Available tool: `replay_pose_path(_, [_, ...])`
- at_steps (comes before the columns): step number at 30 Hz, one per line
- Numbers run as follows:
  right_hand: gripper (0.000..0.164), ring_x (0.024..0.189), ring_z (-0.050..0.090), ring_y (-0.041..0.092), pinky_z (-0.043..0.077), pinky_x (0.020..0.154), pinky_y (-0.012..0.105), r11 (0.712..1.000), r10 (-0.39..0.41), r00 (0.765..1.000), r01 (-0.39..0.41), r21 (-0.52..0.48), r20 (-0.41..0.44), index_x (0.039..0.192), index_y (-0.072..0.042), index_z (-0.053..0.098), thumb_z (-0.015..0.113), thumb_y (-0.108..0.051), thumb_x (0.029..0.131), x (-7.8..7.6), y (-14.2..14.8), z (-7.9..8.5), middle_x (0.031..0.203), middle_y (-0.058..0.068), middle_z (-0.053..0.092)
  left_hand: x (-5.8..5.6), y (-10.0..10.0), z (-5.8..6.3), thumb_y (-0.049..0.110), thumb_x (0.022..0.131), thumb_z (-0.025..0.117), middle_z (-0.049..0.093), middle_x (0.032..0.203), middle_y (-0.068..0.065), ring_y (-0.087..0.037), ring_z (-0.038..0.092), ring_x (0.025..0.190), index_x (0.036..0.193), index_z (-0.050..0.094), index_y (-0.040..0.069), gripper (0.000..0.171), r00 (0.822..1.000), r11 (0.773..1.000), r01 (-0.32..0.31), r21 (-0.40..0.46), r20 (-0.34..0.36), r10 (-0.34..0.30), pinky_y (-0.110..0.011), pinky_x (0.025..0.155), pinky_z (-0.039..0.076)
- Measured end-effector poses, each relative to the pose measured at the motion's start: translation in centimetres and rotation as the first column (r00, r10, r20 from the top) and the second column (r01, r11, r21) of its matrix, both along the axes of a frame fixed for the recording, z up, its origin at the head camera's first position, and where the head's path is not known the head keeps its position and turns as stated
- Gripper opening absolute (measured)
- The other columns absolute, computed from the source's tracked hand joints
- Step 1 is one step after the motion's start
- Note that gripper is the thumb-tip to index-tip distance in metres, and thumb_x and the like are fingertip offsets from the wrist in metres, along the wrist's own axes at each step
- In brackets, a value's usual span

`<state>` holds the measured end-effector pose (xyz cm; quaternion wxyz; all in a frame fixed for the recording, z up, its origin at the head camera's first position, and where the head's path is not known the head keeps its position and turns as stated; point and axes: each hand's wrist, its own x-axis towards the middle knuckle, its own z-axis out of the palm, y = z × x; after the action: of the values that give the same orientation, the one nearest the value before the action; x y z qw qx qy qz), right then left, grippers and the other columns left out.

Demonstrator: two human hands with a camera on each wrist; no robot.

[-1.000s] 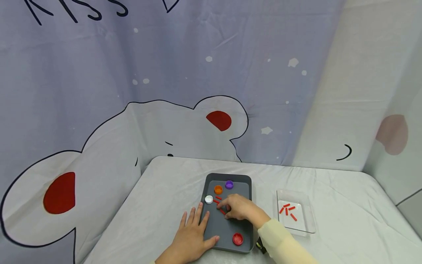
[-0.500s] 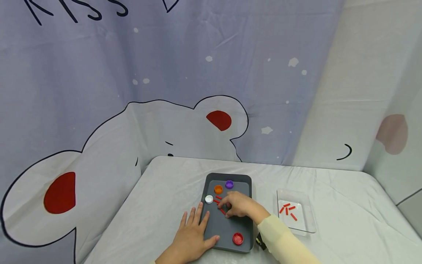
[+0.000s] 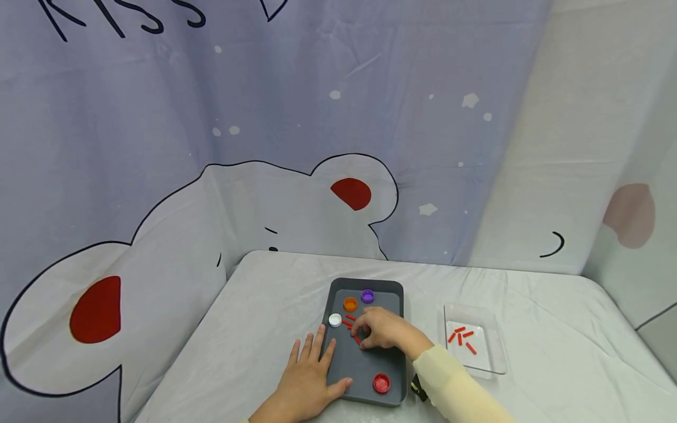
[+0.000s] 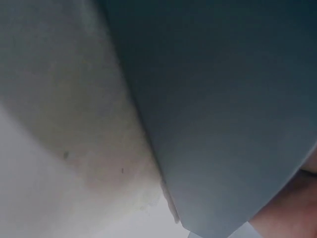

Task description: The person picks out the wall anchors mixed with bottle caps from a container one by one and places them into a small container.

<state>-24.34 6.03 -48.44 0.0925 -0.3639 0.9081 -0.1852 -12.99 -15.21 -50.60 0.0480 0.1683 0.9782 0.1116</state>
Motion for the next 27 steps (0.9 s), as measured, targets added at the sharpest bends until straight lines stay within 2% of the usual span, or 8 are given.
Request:
replay_pose_path(11, [0.020,0.073,0.048,0.008,0.044,0.067,0.025,1.000,0.004,0.998,-0.005,-0.023,-0.063,0.095,-0.015,0.074,0.083,-0.018,0.077,0.0,-0.1,-0.6,0.082,-0.009,0.051,-0.1,0.0,-0.4,0.076,0.093,0.044,0.017,0.167,-0.019,-0.047,0.026,0.149,0.153,0.045,0.007,0.092,1.000,1.000,0.000,0.009,-0.007,0.000,-0.068,0.116,0.016])
replay_pose_path(17, [0.017,0.073,0.049,0.006,0.045,0.067,0.023,0.991,0.014,0.996,-0.026,-0.135,-0.090,0.095,-0.014,0.075,0.080,-0.017,0.079,0.1,0.4,-0.6,0.081,-0.008,0.056,-0.3,0.0,-0.7,0.076,0.093,0.043,0.018,0.167,-0.019,-0.048,0.026,0.148,0.153,0.045,0.007,0.092,1.000,1.000,0.001,0.014,-0.026,-0.001,-0.068,0.115,0.016])
replay_pose_path(21, [0.017,0.073,0.052,0.006,0.046,0.067,0.021,0.969,-0.002,0.996,-0.020,-0.247,-0.088,0.096,-0.012,0.076,0.079,-0.013,0.079,0.2,0.9,-0.7,0.080,-0.007,0.060,-0.2,0.0,-0.5,0.075,0.093,0.044,0.019,0.167,-0.020,-0.049,0.028,0.147,0.152,0.046,0.005,0.092,1.000,1.000,0.003,0.020,-0.023,-0.003,-0.068,0.115,0.017])
replay_pose_path(27, [0.019,0.069,0.054,0.007,0.047,0.064,0.021,0.913,-0.028,0.999,0.009,-0.407,-0.041,0.098,-0.008,0.076,0.078,-0.007,0.080,0.6,1.9,-0.4,0.077,-0.006,0.061,-0.1,0.0,-0.1,0.076,0.093,0.044,0.018,0.167,-0.020,-0.048,0.028,0.147,0.153,0.045,0.006,0.092,1.000,1.000,-0.008,0.006,0.001,0.008,-0.068,0.115,0.017])
